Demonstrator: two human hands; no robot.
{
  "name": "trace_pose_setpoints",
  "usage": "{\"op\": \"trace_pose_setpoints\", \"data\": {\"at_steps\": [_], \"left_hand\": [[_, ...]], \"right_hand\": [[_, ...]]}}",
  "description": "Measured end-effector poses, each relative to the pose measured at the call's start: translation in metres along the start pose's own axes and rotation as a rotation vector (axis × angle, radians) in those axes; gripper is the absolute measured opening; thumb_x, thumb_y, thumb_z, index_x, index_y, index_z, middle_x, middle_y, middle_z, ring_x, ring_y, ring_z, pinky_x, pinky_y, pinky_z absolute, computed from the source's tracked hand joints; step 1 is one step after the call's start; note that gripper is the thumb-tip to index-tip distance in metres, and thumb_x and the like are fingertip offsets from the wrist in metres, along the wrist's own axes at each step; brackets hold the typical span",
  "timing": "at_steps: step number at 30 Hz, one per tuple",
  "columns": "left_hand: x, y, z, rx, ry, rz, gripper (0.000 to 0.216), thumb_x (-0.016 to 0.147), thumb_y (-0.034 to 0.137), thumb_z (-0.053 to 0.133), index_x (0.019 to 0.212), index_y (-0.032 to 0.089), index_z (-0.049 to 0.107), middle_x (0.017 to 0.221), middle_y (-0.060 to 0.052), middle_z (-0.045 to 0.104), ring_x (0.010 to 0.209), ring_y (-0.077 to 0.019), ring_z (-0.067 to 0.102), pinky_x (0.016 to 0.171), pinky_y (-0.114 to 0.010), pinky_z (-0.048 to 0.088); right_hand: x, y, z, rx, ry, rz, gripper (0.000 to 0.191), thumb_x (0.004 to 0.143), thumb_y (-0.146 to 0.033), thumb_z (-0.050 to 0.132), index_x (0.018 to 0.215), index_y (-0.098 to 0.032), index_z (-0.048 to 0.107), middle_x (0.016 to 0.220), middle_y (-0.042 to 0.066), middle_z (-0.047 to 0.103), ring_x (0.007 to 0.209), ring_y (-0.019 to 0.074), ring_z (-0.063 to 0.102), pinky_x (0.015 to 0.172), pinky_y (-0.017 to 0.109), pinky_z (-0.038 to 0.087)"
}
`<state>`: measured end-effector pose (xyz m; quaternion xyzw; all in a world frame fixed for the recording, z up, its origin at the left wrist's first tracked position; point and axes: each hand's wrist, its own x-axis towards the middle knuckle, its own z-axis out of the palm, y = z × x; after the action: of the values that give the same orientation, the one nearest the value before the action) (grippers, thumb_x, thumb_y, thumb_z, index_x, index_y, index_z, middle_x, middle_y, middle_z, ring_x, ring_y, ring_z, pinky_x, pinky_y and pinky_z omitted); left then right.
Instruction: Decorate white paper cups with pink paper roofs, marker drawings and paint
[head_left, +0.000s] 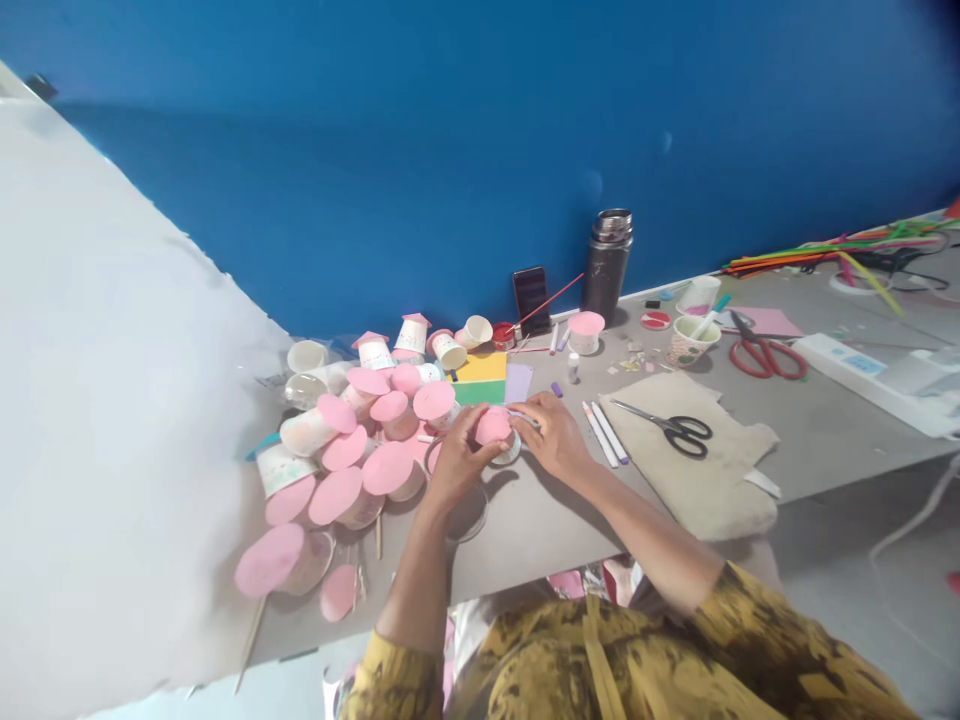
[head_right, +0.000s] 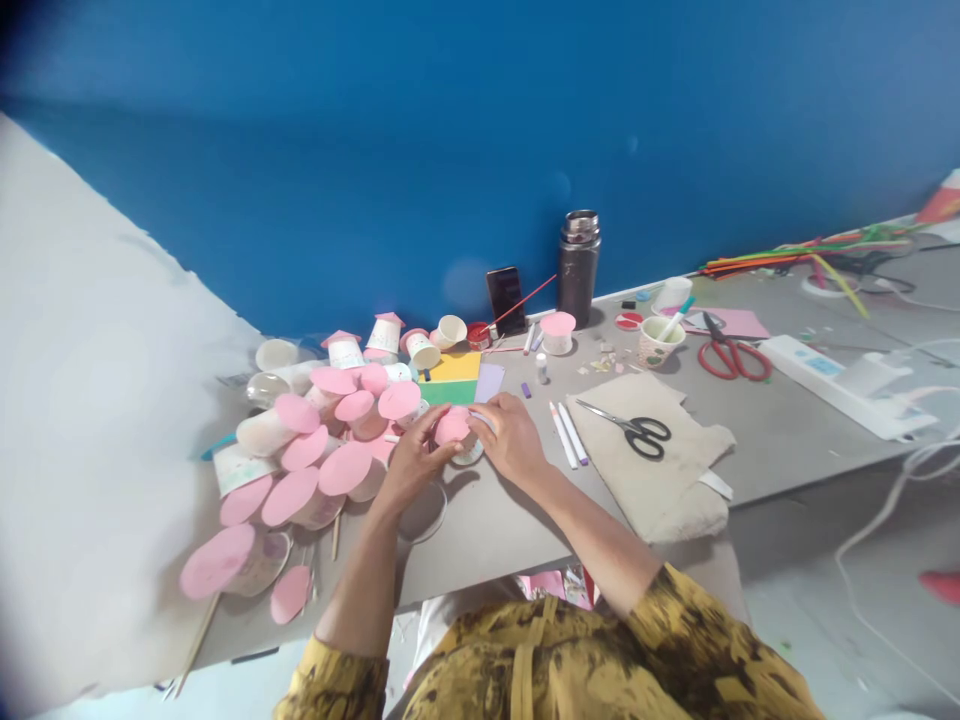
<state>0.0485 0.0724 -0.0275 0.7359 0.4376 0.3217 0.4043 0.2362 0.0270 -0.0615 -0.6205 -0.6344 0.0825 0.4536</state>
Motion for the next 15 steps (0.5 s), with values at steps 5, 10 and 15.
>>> {"op": "trace_pose_setpoints", "data": {"at_steps": [5,10,15], "left_hand": [[-0.011,-0.003,-0.008,-0.007,0.036,-0.002,0.048,0.09,0.042,0.066,0.133,0.02,0.068,0.143,-0.013,0.067,0.133,-0.03,0.061,0.114,-0.046,0.045],[-0.014,-0.007,-0.005,0.049,0.048,0.071,0.047,0.089,0.037,0.068,0.133,0.021,0.068,0.148,-0.014,0.064,0.142,-0.03,0.055,0.12,-0.05,0.04],[-0.012,-0.01,-0.002,0.054,0.064,0.081,0.043,0.088,0.033,0.069,0.129,0.022,0.071,0.145,-0.014,0.066,0.14,-0.0308,0.057,0.122,-0.053,0.038]], "right_hand": [[0.0,0.003,-0.011,0.008,0.037,0.016,0.025,0.099,-0.032,0.062,0.112,-0.022,0.081,0.103,0.01,0.07,0.099,0.0257,0.067,0.092,0.04,0.055],[-0.006,-0.005,-0.006,0.002,0.019,0.0,0.023,0.095,-0.032,0.068,0.111,-0.023,0.081,0.101,0.01,0.07,0.098,0.0258,0.067,0.091,0.04,0.055],[-0.01,-0.01,-0.002,-0.023,0.012,-0.024,0.021,0.093,-0.03,0.072,0.11,-0.024,0.082,0.1,0.009,0.069,0.101,0.0266,0.065,0.093,0.04,0.054]]}}
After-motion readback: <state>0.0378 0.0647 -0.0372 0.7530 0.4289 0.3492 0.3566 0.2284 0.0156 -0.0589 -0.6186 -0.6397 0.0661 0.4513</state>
